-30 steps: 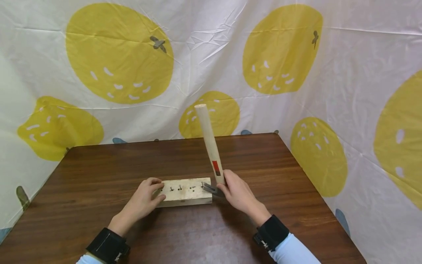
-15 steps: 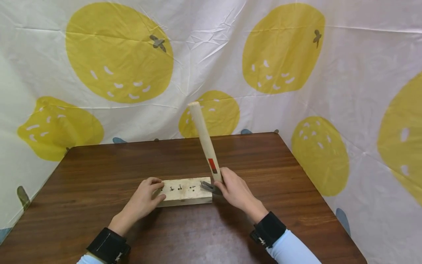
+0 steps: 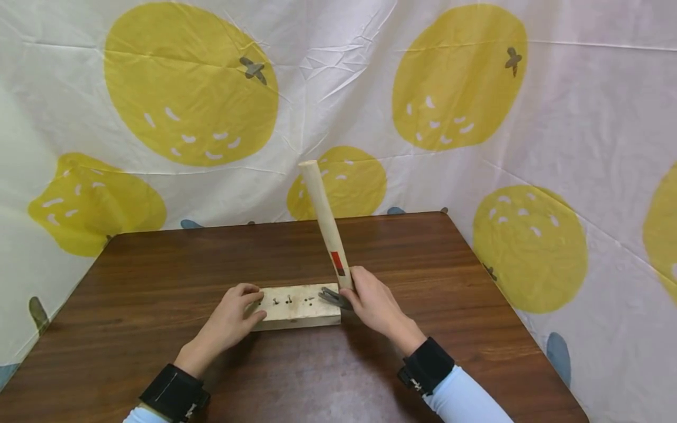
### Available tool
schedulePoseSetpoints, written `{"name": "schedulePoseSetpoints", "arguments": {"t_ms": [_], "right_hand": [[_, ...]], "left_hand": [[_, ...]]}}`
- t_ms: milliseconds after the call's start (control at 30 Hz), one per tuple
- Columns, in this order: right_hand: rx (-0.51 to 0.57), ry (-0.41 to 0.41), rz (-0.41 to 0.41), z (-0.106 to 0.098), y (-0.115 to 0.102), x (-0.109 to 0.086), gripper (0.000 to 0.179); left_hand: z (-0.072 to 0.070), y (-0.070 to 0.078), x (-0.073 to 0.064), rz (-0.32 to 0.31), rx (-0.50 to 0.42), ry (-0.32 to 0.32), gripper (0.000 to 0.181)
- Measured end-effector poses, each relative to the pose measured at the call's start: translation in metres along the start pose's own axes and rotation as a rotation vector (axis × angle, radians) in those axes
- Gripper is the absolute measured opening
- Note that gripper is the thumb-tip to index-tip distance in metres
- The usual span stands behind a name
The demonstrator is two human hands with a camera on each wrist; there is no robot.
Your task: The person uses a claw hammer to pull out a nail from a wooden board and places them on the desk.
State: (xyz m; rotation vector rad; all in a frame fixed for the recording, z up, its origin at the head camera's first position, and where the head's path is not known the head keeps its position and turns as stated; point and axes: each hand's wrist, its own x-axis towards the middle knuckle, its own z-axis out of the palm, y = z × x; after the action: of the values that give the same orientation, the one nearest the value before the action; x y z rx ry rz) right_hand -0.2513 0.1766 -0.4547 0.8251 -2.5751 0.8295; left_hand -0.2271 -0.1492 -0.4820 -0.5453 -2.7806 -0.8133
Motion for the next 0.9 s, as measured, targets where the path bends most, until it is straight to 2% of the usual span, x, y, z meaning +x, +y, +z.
{"name": "schedulePoseSetpoints", "arguments": {"t_ms": [633,900], "right_hand": [[0.086,0.013,0.004,0.0075,-0.0043,0.0028,0.023],[0.138,0.042,-0.033,0.0103,-0.0008,0.0031,0.024]], "left_hand": [[0.0014,0.0000,-0.0023,0.014,0.003,0.019,0.039],[0.0017,0.0004,-0.0034,0.019,-0.004,0.021,0.039]]}}
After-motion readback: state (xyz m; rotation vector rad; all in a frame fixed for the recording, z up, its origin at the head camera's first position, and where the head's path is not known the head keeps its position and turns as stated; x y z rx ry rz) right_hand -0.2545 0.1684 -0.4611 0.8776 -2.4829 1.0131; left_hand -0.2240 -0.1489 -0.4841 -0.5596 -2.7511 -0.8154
